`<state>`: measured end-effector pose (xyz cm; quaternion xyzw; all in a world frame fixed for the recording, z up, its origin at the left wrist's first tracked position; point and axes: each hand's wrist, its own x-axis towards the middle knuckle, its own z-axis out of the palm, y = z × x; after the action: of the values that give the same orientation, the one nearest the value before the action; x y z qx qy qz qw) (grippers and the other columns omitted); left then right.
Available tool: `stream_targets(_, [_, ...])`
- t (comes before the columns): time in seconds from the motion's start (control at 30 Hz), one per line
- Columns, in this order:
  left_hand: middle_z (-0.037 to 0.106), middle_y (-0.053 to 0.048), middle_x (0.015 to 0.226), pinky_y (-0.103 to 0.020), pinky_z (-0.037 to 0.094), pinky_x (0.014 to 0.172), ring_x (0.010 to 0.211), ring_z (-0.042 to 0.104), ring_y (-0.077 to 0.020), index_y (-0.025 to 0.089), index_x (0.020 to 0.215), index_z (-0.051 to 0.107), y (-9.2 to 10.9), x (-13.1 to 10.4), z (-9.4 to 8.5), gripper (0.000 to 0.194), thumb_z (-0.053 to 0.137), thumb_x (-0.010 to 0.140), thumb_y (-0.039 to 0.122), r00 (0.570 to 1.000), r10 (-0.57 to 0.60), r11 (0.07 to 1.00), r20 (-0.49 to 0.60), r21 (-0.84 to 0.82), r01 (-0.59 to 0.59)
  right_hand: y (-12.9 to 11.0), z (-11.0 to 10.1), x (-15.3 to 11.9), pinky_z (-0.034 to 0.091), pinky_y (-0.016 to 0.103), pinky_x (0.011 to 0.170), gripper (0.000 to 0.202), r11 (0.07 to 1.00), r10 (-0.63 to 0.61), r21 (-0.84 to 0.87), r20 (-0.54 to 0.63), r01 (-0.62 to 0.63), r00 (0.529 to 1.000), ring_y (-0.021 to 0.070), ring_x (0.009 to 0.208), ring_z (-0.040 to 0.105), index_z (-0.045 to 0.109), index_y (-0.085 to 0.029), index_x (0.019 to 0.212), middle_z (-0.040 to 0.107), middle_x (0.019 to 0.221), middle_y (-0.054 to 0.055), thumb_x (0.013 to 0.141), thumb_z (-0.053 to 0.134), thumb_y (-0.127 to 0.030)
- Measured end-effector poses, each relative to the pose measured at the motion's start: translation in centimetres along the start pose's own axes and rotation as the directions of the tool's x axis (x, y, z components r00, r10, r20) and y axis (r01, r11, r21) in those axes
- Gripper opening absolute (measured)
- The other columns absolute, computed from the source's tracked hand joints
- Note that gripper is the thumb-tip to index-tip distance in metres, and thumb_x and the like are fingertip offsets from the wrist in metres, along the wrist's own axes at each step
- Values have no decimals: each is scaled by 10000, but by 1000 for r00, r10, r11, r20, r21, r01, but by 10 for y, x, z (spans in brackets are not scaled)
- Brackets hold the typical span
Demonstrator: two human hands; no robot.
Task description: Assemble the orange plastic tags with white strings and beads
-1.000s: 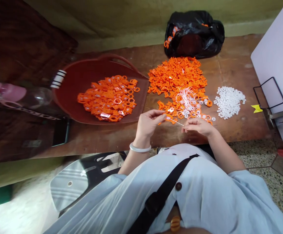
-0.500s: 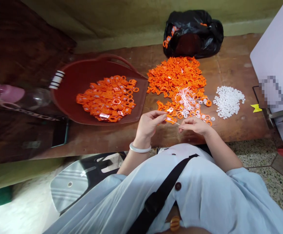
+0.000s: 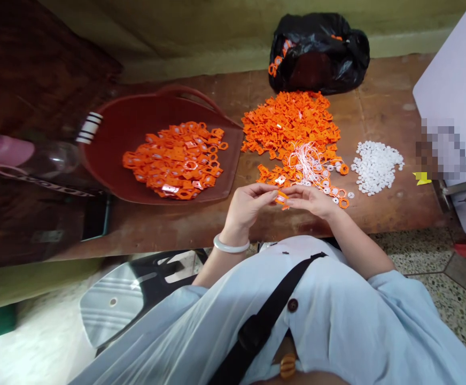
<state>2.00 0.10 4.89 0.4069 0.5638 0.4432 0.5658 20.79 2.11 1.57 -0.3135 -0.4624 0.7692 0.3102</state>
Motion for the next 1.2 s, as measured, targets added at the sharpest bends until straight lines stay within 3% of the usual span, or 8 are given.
stream_targets(0.2, [735,-55,692,-277,539,608,608,666,-158,133,794,752,-3,-2,3,387,838,574,439,1000,-1,1000,17,27,0,-3,14,1,507,303,827,277,996,-74,-56,-184,65,980,134,801,657,746,-216,877,741,865,0,663,813,-379])
stream_targets(0.37, [745,-59,733,-293,547,648,640,670,-163,142,796,755,-6,-2,4,399,843,575,462,999,23,999,26,49,-24,-1,17,2,493,274,709,259,998,-49,-46,-267,37,962,112,671,611,711,-199,737,708,716,-22,614,832,-392])
stream_targets(0.6, [744,-66,732,-306,552,662,655,674,-173,135,814,763,-4,-2,1,408,835,596,473,1000,9,999,28,33,-10,9,9,5,521,297,748,337,993,24,118,-197,-1,980,146,761,663,756,-216,844,749,825,-6,571,841,-396])
stream_targets(0.77, [745,-57,732,-291,536,651,640,662,-160,148,797,766,-9,-2,4,402,847,569,469,1000,18,999,21,41,-19,14,10,6,467,242,619,248,1000,-17,20,-243,23,970,101,629,596,720,-197,779,701,705,-24,625,817,-365])
stream_targets(0.97, [744,-59,745,-303,545,670,665,666,-164,142,811,761,-12,-1,5,425,837,581,492,1000,4,1000,24,19,-5,13,9,7,509,290,720,245,993,-25,107,-207,48,978,139,755,638,732,-205,796,722,806,-8,610,812,-343])
stream_targets(1.1, [751,-64,775,-302,543,694,677,670,-158,141,824,759,-14,-1,7,401,835,601,466,1000,8,1000,26,17,-8,14,8,8,484,265,607,260,999,-36,17,-236,41,971,117,630,603,718,-202,778,686,709,-25,616,822,-377])
stream_targets(1.2, [752,-65,791,-311,550,715,701,682,-167,139,826,751,-16,0,8,401,830,608,466,1000,7,1000,21,-11,-6,15,8,8,490,269,656,236,998,-56,-17,-252,54,966,113,666,607,719,-202,783,688,735,-27,639,812,-365])
